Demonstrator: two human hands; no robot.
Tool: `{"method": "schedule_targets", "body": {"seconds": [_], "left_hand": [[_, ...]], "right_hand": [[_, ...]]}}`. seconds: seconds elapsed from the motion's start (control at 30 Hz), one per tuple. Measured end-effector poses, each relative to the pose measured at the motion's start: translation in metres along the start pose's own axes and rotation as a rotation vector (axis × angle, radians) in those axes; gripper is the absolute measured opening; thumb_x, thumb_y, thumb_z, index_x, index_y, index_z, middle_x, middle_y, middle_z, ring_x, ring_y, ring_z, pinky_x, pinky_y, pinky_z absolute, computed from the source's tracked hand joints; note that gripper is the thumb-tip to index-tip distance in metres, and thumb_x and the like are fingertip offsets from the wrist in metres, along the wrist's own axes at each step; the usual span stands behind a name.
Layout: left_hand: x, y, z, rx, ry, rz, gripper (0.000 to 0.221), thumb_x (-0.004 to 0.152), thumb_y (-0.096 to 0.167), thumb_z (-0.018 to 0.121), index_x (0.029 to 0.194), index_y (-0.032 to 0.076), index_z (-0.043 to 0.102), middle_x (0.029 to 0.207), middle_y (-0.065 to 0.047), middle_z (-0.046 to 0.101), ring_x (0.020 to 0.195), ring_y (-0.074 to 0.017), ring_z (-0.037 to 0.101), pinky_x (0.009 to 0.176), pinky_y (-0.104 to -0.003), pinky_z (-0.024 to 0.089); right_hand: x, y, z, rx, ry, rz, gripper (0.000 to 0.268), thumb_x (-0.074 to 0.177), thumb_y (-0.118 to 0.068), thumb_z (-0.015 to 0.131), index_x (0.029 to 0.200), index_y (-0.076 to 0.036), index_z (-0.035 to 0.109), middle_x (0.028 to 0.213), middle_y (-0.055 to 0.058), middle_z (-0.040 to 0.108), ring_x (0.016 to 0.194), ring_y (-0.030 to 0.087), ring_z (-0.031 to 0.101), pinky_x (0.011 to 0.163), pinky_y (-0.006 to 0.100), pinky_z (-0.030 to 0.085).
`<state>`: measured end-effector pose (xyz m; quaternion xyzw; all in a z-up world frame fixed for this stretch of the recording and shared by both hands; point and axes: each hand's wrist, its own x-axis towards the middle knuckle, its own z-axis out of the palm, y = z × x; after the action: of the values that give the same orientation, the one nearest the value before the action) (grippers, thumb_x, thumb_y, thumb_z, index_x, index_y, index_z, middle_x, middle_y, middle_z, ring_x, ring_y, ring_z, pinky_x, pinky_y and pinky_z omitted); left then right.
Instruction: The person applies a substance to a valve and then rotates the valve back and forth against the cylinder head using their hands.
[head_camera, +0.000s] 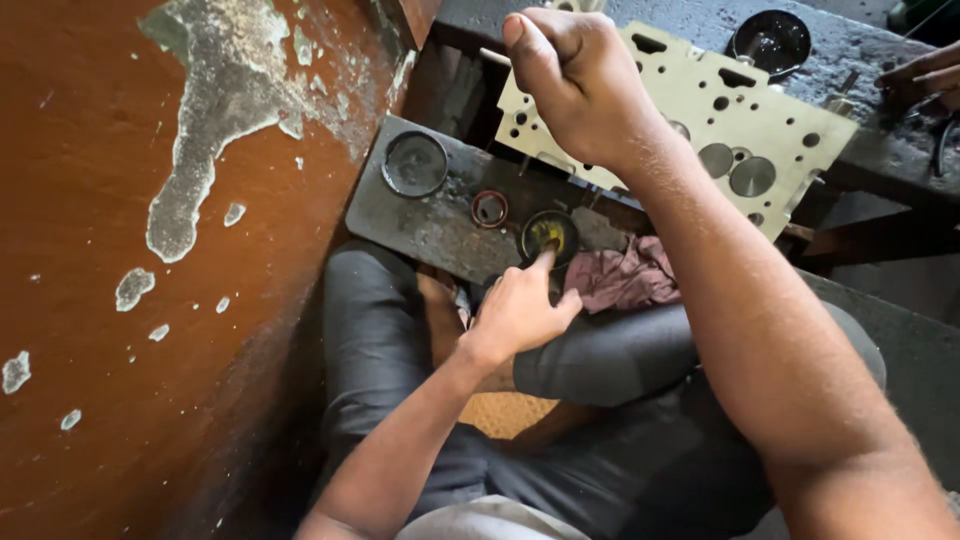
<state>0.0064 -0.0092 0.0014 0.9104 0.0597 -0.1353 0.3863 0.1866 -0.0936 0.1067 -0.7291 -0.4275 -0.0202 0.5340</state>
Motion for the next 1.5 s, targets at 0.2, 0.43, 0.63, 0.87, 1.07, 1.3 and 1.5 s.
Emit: {"method": "schedule_targets", "body": {"seconds": [0.2, 0.43, 0.63, 0.87, 1.07, 1.3, 1.5], "left_hand": [[0.006, 0.010, -0.002, 0.111, -0.038, -0.036, 0.085, 0.082, 0.044, 0.069, 0.150, 0.002, 0.041, 0.084, -0.035, 0.069, 0.088, -0.0515, 0.068, 0.087, -0.057, 0.054], [0.012, 0.005, 0.000, 0.346, -0.020, -0.015, 0.083, 0.087, 0.050, 0.067, 0.153, 0.008, 0.040, 0.083, -0.030, 0.071, 0.082, -0.0479, 0.070, 0.076, -0.058, 0.056], [0.019, -0.005, -0.002, 0.440, -0.022, 0.042, 0.074, 0.088, 0.052, 0.067, 0.145, 0.008, 0.050, 0.079, -0.023, 0.072, 0.079, -0.0427, 0.072, 0.071, -0.054, 0.057], [0.030, -0.028, 0.017, 0.519, 0.121, 0.168, 0.065, 0.086, 0.054, 0.070, 0.130, 0.006, 0.060, 0.079, -0.019, 0.071, 0.077, -0.0378, 0.072, 0.067, -0.051, 0.057], [0.030, -0.030, 0.018, 0.519, 0.101, 0.155, 0.064, 0.087, 0.054, 0.070, 0.127, 0.006, 0.062, 0.079, -0.018, 0.071, 0.076, -0.0366, 0.073, 0.066, -0.049, 0.058], [0.018, -0.011, 0.006, 0.463, 0.032, 0.107, 0.080, 0.084, 0.052, 0.071, 0.143, 0.002, 0.050, 0.074, -0.021, 0.072, 0.073, -0.0399, 0.073, 0.066, -0.051, 0.058], [0.000, 0.008, -0.027, 0.346, 0.069, 0.100, 0.072, 0.089, 0.053, 0.070, 0.144, 0.010, 0.053, 0.074, -0.026, 0.071, 0.073, -0.0444, 0.071, 0.069, -0.054, 0.057]], "right_hand": [[0.003, -0.003, -0.004, -0.003, 0.005, -0.013, 0.039, 0.120, -0.023, 0.048, 0.087, -0.001, 0.047, 0.073, 0.003, 0.044, 0.071, 0.012, 0.041, 0.066, 0.033, 0.040], [0.003, -0.003, -0.006, -0.068, 0.010, -0.092, 0.037, 0.122, -0.022, 0.047, 0.092, 0.000, 0.048, 0.074, 0.008, 0.047, 0.068, 0.018, 0.044, 0.067, 0.036, 0.040], [0.004, -0.001, -0.005, -0.083, 0.007, -0.114, 0.040, 0.123, -0.023, 0.047, 0.092, 0.001, 0.047, 0.075, 0.009, 0.044, 0.068, 0.020, 0.042, 0.067, 0.037, 0.040], [0.003, -0.002, -0.004, -0.049, -0.006, -0.078, 0.041, 0.122, -0.026, 0.047, 0.091, 0.000, 0.046, 0.073, 0.007, 0.041, 0.070, 0.017, 0.039, 0.066, 0.037, 0.039], [0.003, -0.004, -0.003, -0.023, -0.013, -0.021, 0.041, 0.121, -0.025, 0.047, 0.088, -0.001, 0.046, 0.070, 0.006, 0.038, 0.068, 0.015, 0.037, 0.064, 0.037, 0.038], [0.004, -0.004, -0.002, -0.059, -0.003, -0.009, 0.040, 0.120, -0.025, 0.048, 0.088, -0.001, 0.047, 0.071, 0.004, 0.043, 0.069, 0.013, 0.039, 0.065, 0.034, 0.039], [0.008, -0.027, -0.009, -0.013, -0.032, -0.075, 0.033, 0.120, -0.023, 0.056, 0.097, 0.001, 0.055, 0.085, 0.004, 0.057, 0.078, 0.010, 0.052, 0.073, 0.030, 0.046]]}}
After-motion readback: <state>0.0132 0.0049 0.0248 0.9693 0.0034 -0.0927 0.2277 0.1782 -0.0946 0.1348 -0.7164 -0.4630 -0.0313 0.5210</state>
